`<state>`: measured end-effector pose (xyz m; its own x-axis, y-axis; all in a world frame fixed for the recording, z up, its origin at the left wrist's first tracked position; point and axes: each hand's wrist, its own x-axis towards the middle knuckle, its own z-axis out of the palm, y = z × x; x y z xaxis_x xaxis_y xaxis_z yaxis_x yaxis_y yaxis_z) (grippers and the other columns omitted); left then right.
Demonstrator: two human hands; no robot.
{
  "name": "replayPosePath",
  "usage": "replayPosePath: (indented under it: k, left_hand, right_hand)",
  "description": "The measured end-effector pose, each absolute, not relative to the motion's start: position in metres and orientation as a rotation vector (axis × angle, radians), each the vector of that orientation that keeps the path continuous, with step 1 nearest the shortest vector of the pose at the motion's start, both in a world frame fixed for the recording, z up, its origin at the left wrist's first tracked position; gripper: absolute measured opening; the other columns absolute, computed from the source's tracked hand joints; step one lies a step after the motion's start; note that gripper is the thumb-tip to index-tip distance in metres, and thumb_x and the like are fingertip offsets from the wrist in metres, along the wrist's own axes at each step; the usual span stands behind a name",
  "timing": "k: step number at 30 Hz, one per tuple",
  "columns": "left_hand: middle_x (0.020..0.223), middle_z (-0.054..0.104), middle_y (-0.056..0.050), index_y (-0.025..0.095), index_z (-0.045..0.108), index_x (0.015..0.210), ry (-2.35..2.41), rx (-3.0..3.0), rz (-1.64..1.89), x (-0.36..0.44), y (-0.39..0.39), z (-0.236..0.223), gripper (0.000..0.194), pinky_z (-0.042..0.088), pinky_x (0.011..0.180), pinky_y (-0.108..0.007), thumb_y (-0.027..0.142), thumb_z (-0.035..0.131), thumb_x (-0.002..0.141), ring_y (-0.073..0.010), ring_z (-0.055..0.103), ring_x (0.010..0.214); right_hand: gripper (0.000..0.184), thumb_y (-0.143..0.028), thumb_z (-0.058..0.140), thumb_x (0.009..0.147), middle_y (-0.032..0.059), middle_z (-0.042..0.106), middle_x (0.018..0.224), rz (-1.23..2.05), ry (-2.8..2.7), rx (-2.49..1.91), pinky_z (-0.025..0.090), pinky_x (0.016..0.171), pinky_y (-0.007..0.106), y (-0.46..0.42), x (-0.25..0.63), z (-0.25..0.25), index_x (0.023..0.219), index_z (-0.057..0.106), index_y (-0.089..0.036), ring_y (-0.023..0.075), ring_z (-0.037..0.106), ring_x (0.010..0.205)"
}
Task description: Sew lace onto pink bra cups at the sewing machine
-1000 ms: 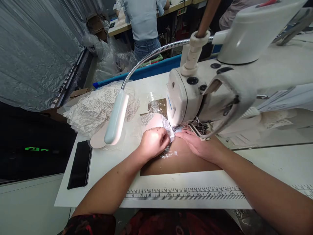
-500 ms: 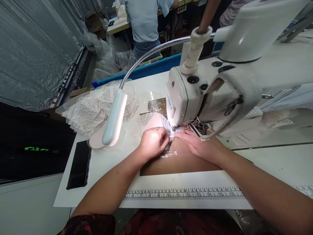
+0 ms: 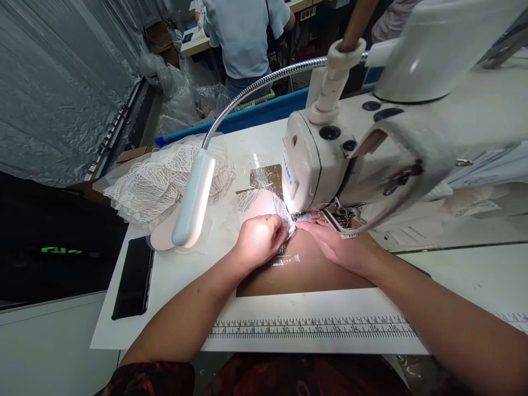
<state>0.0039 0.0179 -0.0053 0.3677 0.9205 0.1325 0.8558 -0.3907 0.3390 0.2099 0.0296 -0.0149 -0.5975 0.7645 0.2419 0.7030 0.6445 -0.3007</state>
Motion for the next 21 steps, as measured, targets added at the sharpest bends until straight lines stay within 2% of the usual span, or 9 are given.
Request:
replayPosePath:
  k: [3,7,11,14,21]
  left_hand:
    - [0.061,0.054,0.002,0.018,0.049,0.068,1.54,2.413,0.492,0.0027,0.0174,-0.0059,0.025,0.03,0.051,-0.022,0.028,0.044,0.09,-0.0098,0.045,0.053]
    - [0.07,0.061,0.0,0.018,0.059,0.075,1.412,2.447,0.497,0.0003,0.0186,-0.0048,0.031,0.038,0.057,-0.021,0.034,0.041,0.095,-0.0109,0.054,0.062]
    - [0.08,0.067,-0.003,0.017,0.064,0.081,1.411,2.38,0.461,-0.0001,0.0202,-0.0024,0.029,0.045,0.064,-0.022,0.036,0.046,0.093,-0.0131,0.062,0.072]
    - [0.083,0.069,-0.003,0.018,0.065,0.084,1.419,2.335,0.449,0.0005,0.0202,-0.001,0.026,0.047,0.067,-0.023,0.036,0.049,0.091,-0.0139,0.064,0.075]
    - [0.08,0.068,-0.002,0.017,0.062,0.076,1.458,2.334,0.438,0.0008,0.0195,-0.0005,0.025,0.044,0.061,-0.023,0.036,0.051,0.09,-0.0138,0.063,0.07]
  right_hand:
    - [0.03,-0.014,0.045,0.084,0.0054,0.069,0.093,0.202,-2.541,-1.166,0.041,0.064,0.031,0.0293,0.2097,-0.0138,0.097,0.07,-0.025,0.0215,0.06,0.084]
    - [0.032,-0.012,0.042,0.083,0.0079,0.069,0.092,0.158,-2.565,-1.184,0.04,0.06,0.033,0.0289,0.2096,-0.0112,0.093,0.071,-0.022,0.0232,0.061,0.083]
    - [0.032,-0.012,0.043,0.082,0.007,0.07,0.093,0.169,-2.578,-1.185,0.042,0.065,0.033,0.0282,0.2083,-0.0097,0.093,0.071,-0.023,0.0232,0.062,0.085]
    - [0.032,-0.012,0.043,0.081,0.0057,0.069,0.094,0.165,-2.575,-1.172,0.043,0.071,0.033,0.0277,0.2078,-0.0116,0.094,0.07,-0.024,0.0227,0.061,0.089]
    - [0.036,-0.012,0.044,0.082,0.0043,0.068,0.094,0.252,-2.599,-1.154,0.042,0.074,0.032,0.0287,0.2094,-0.0172,0.106,0.066,-0.028,0.0219,0.058,0.092]
